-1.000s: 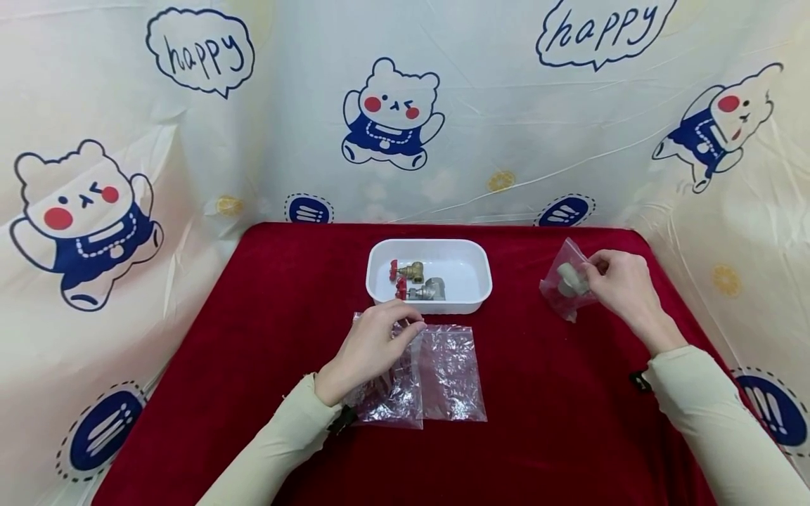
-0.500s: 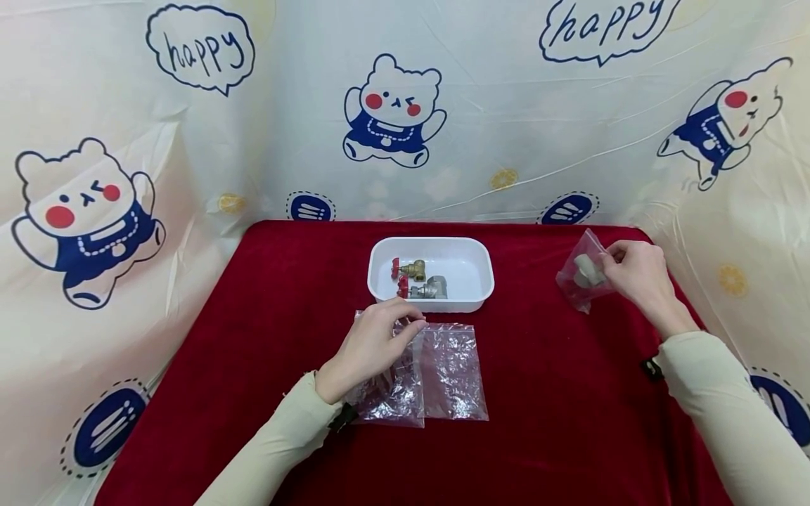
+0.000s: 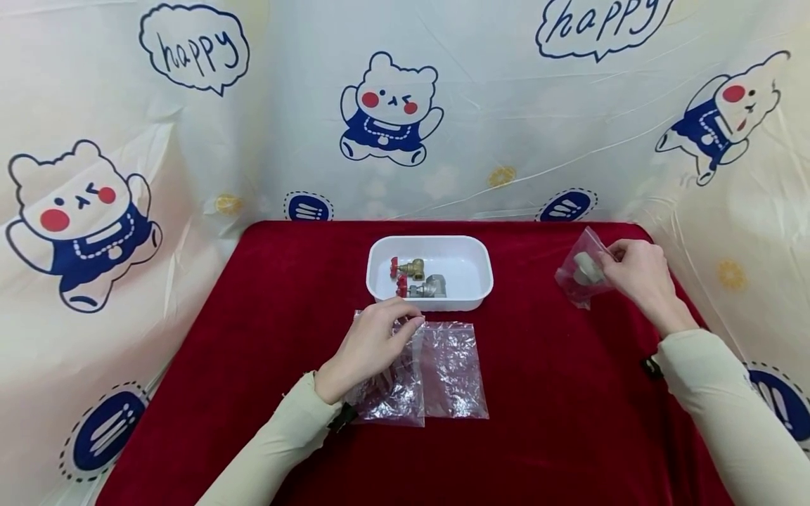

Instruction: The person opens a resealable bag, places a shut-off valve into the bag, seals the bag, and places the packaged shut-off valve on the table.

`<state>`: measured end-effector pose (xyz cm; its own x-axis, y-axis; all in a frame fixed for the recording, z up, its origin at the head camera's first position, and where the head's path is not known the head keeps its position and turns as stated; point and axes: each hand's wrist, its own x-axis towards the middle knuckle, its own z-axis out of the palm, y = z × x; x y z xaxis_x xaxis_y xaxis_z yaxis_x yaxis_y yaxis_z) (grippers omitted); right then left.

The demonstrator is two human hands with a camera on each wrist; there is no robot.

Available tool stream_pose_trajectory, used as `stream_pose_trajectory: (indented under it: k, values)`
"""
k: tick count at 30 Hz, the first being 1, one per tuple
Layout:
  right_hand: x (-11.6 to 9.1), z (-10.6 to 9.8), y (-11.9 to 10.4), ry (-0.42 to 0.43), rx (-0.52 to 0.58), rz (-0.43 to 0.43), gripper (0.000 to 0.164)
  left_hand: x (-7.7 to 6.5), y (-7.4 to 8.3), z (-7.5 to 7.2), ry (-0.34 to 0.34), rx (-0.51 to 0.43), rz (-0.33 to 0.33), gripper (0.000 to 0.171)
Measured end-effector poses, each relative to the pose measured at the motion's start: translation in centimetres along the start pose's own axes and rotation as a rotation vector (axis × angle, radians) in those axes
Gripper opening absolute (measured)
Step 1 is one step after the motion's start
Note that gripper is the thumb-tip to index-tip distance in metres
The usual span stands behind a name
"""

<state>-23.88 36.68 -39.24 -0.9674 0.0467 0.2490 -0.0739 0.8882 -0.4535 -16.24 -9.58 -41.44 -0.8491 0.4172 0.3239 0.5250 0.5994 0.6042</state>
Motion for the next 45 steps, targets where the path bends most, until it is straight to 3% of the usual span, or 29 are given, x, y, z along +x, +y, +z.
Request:
stream_pose_trajectory:
  k: [4,7,10,13,17,21,27,33,45]
  values:
    - [-1.4,-0.4,-1.6,0.066,-0.071,-0.073,0.03,-0.1,-0.1,0.0,-0.008,-0.001,0.001,0.013]
    - [-2.7,-0.4,-4.6,0.119,-0.093,-0.16,0.024,-0.1,-0.1,0.0,-0.018,0.002,-0.004,0.013]
    - [-3.8,0.4,-8.1,0.11,-0.078,-0.244,0.016,-0.1,-0.2,0.1,-0.031,0.012,-0.008,0.013]
    - [-4.8,2.3,-10.7,0.034,-0.076,-0.322,0.012,-0.1,-0.3,0.4,-0.046,0.023,-0.016,0.014]
    - [-6.4,6.0,-12.9,-0.152,-0.081,-0.373,0.012,-0.3,-0.6,0.9,-0.074,0.046,-0.031,0.012]
    - [-7.7,9.3,-14.2,-0.272,-0.097,-0.426,0.022,-0.5,-1.0,1.4,-0.126,0.087,-0.047,0.011]
    - [-8.1,12.1,-15.9,-0.257,-0.125,-0.545,0.037,-0.4,-1.4,2.1,-0.196,0.105,-0.073,0.011]
    - [-8.1,13.3,-16.7,-0.255,-0.134,-0.592,0.039,-0.3,-1.5,2.5,-0.243,0.098,-0.09,0.008]
    - [-8.1,14.4,-17.7,-0.252,-0.155,-0.631,0.036,-0.5,-1.7,2.7,-0.243,0.102,-0.088,0.008]
